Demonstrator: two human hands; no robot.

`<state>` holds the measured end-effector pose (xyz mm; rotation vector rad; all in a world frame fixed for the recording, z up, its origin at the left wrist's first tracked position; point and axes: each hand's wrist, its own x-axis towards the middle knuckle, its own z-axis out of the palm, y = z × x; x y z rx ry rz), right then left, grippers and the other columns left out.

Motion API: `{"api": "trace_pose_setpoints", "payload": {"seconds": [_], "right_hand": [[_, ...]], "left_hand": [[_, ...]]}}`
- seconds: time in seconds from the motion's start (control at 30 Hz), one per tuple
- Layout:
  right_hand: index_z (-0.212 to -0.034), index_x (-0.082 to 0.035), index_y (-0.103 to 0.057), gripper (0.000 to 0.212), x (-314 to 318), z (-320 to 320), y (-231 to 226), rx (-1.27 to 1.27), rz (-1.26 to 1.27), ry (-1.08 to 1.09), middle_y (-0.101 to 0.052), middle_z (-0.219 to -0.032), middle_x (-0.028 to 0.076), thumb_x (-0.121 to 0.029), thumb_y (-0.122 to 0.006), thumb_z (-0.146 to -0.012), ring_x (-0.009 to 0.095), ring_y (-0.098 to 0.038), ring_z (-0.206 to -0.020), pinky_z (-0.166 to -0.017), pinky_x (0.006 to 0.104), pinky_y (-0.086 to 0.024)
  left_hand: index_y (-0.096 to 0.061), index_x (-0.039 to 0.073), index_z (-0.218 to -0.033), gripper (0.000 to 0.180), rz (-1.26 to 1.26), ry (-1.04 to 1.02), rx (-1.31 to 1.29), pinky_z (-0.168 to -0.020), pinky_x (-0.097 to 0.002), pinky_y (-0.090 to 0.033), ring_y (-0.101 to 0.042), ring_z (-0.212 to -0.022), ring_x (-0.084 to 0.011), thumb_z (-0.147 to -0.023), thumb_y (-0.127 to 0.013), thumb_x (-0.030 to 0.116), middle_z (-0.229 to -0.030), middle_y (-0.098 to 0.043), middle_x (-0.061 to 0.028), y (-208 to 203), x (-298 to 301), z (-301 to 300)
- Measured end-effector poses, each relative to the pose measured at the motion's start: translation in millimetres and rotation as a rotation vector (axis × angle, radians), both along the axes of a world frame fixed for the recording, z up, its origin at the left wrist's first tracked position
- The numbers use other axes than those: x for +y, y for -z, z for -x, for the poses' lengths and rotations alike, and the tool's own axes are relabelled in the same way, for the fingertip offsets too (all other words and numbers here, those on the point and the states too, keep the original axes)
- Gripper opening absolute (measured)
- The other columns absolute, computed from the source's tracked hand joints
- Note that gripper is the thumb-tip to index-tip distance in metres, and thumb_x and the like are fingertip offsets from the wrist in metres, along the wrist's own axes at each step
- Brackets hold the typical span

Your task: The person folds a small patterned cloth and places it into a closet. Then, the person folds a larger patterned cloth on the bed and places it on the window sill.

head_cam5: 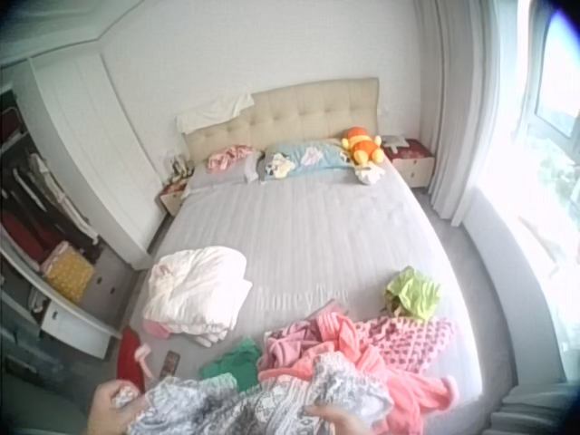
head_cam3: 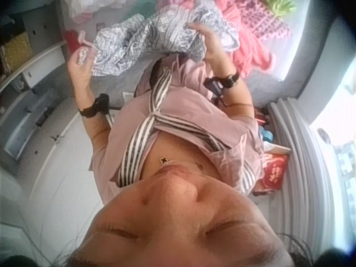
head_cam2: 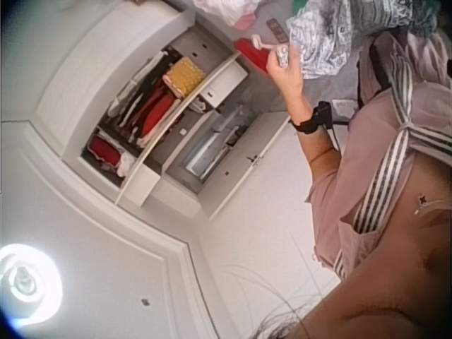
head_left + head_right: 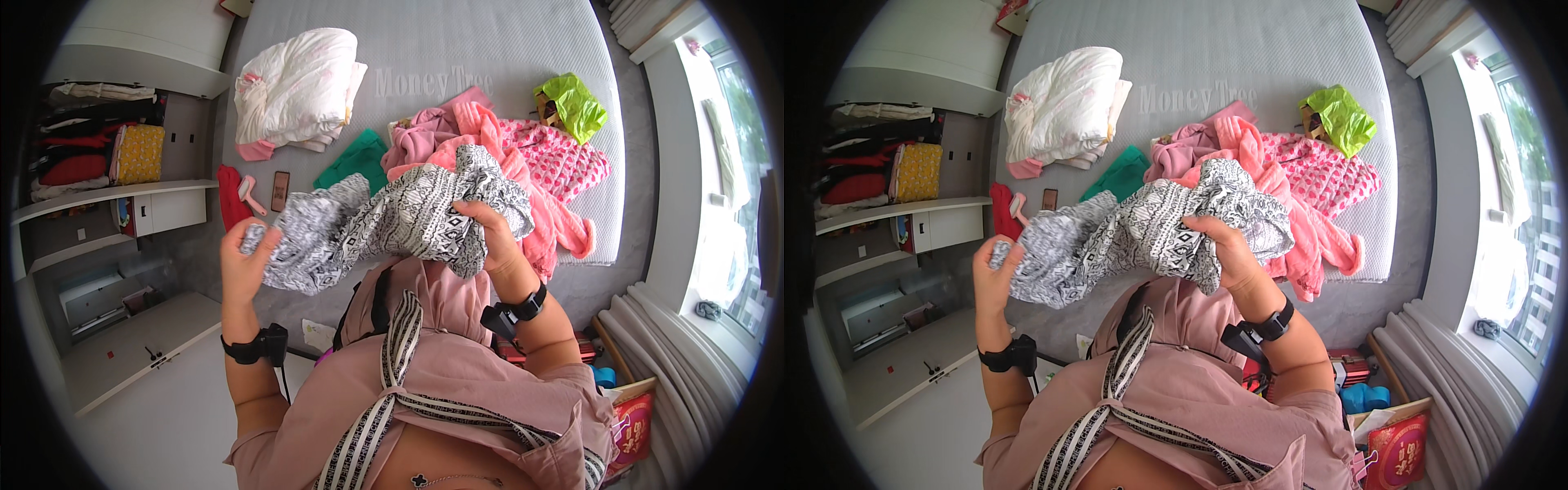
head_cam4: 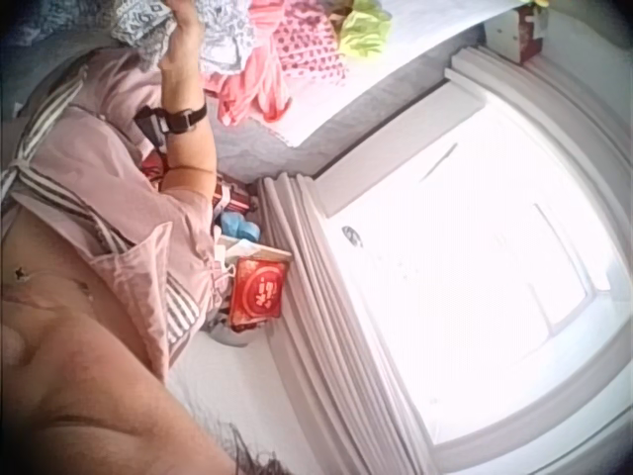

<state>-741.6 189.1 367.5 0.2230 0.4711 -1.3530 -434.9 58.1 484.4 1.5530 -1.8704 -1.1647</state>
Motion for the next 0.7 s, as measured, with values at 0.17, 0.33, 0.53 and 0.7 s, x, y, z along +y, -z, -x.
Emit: {"api": "trace_pose_setpoints", "payload": {"seconds": [0.17,0.33,0.53,0.7], "right_hand": [[-0.118,0.004,-0.052,0.033,8.2,14.0,28.0,0.035,-0.102,-0.070,-0.064,-0.106,0.018,-0.004,-0.050,-0.086,0.029,-0.066,-0.091,-0.082,0.0406,-0.056],[-0.115,0.004,-0.055,0.029,14.4,22.8,59.8,0.118,-0.182,-0.078,-0.065,-0.105,0.016,-0.005,-0.054,-0.087,0.028,-0.066,-0.090,-0.080,0.0407,-0.056],[-0.121,0.004,-0.052,0.035,27.3,9.9,69.7,0.277,-0.146,-0.050,-0.062,-0.111,0.016,-0.001,-0.054,-0.087,0.028,-0.064,-0.097,-0.086,0.0401,-0.054],[-0.122,0.003,-0.051,0.036,29.6,-0.7,69.7,0.296,-0.122,-0.018,-0.062,-0.112,0.016,0.001,-0.056,-0.086,0.028,-0.064,-0.097,-0.086,0.0407,-0.054]], "left_hand": [[-0.057,-0.003,-0.109,0.037,-0.091,-0.548,0.449,-0.077,-0.0290,-0.049,-0.062,-0.089,-0.0166,-0.089,-0.063,0.027,-0.102,-0.064,-0.0093,-17.6,-30.2,-38.1],[-0.052,-0.003,-0.119,0.044,-0.238,-0.511,0.781,-0.091,-0.0364,-0.047,-0.059,-0.106,-0.0226,-0.095,-0.051,0.034,-0.117,-0.059,-0.0139,-14.9,-50.1,-80.3],[-0.052,-0.001,-0.121,0.047,-0.277,-0.520,0.898,-0.094,-0.0383,-0.045,-0.058,-0.109,-0.0241,-0.095,-0.049,0.038,-0.119,-0.059,-0.0131,-19.2,-52.6,-88.0],[-0.052,0.000,-0.122,0.048,-0.289,-0.519,0.967,-0.097,-0.0408,-0.044,-0.056,-0.111,-0.0261,-0.095,-0.048,0.040,-0.122,-0.057,-0.0130,-23.8,-50.1,-92.9]]}}
